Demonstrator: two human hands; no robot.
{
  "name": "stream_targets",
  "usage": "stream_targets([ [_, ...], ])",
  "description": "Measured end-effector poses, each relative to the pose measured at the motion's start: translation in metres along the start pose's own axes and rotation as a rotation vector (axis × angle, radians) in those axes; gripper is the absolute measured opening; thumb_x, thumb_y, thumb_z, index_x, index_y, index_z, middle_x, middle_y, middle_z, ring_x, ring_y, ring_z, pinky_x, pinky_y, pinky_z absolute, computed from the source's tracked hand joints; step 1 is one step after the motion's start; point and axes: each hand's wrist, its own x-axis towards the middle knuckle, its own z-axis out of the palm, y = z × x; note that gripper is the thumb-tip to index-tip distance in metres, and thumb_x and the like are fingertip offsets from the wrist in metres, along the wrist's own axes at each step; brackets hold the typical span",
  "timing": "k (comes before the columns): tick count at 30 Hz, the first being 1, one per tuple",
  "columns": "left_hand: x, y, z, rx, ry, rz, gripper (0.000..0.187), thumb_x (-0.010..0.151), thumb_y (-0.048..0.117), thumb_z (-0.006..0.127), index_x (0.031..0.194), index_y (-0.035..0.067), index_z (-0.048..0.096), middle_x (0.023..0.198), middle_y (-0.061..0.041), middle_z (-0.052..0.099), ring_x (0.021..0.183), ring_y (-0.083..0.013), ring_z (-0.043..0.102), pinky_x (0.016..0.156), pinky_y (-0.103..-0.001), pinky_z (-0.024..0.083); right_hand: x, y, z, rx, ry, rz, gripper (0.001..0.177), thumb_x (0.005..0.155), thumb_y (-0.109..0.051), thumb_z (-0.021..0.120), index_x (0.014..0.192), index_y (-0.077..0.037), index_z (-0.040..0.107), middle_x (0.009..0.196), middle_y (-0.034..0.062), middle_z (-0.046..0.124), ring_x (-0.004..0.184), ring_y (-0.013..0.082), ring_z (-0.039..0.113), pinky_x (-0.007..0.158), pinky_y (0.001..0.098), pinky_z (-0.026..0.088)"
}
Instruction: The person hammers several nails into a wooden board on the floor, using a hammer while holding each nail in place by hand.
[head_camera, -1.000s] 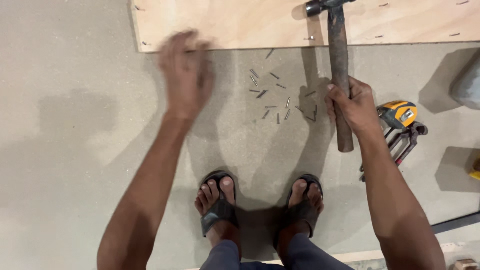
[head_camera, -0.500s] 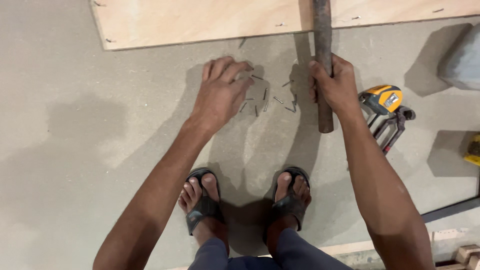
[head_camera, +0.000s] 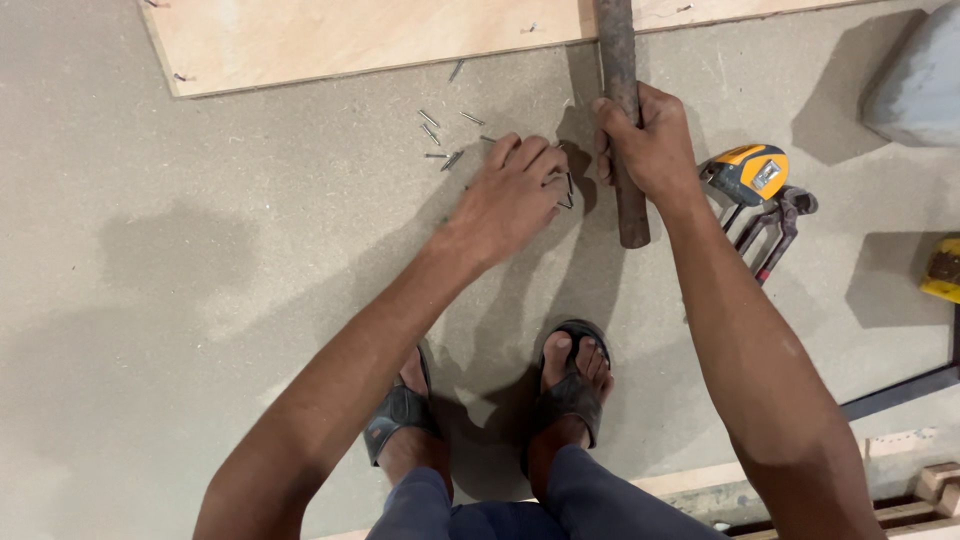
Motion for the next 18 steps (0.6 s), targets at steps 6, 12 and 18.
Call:
stream_targets([
  [6, -0.005, -0.020, 0.015, 0.226, 0.327, -0.084, 0.038, 0.075, -0.003, 0.068, 0.109, 0.012, 0.076, 0.127, -0.008, 0.062, 0.125, -0.0255, 0.052, 0.111, -0.048, 0.035, -0.003, -0.001, 0.000, -0.012, 0.012, 0.014, 0.020, 0.104, -0.016, 0.062, 0.090, -0.003, 0.058, 0.066, 0.0042, 0.060, 0.048, 0.0134, 0.058, 0.043, 0.0308, 0.049],
  [12, -0.039, -0.048, -0.003, -0.155, 0.474, -0.222, 0.027, 0.087, -0.003, 0.071, 0.112, 0.006, 0.075, 0.121, -0.007, 0.063, 0.121, -0.0284, 0.052, 0.110, -0.045, 0.039, -0.002, -0.003, 0.003, 0.014, 0.012, 0.015, 0.019, 0.104, -0.016, 0.063, 0.091, -0.002, 0.058, 0.067, 0.0038, 0.061, 0.047, 0.0139, 0.058, 0.041, 0.0319, 0.048],
  [18, -0.047, -0.055, -0.004, -0.173, 0.524, -0.247, 0.032, 0.089, -0.008, 0.068, 0.116, 0.008, 0.076, 0.123, -0.005, 0.063, 0.120, -0.0255, 0.053, 0.109, -0.042, 0.041, -0.003, -0.002, 0.003, -0.001, 0.007, 0.024, 0.020, 0.104, -0.018, 0.064, 0.091, -0.003, 0.058, 0.067, 0.0035, 0.060, 0.047, 0.0135, 0.058, 0.041, 0.0309, 0.048],
])
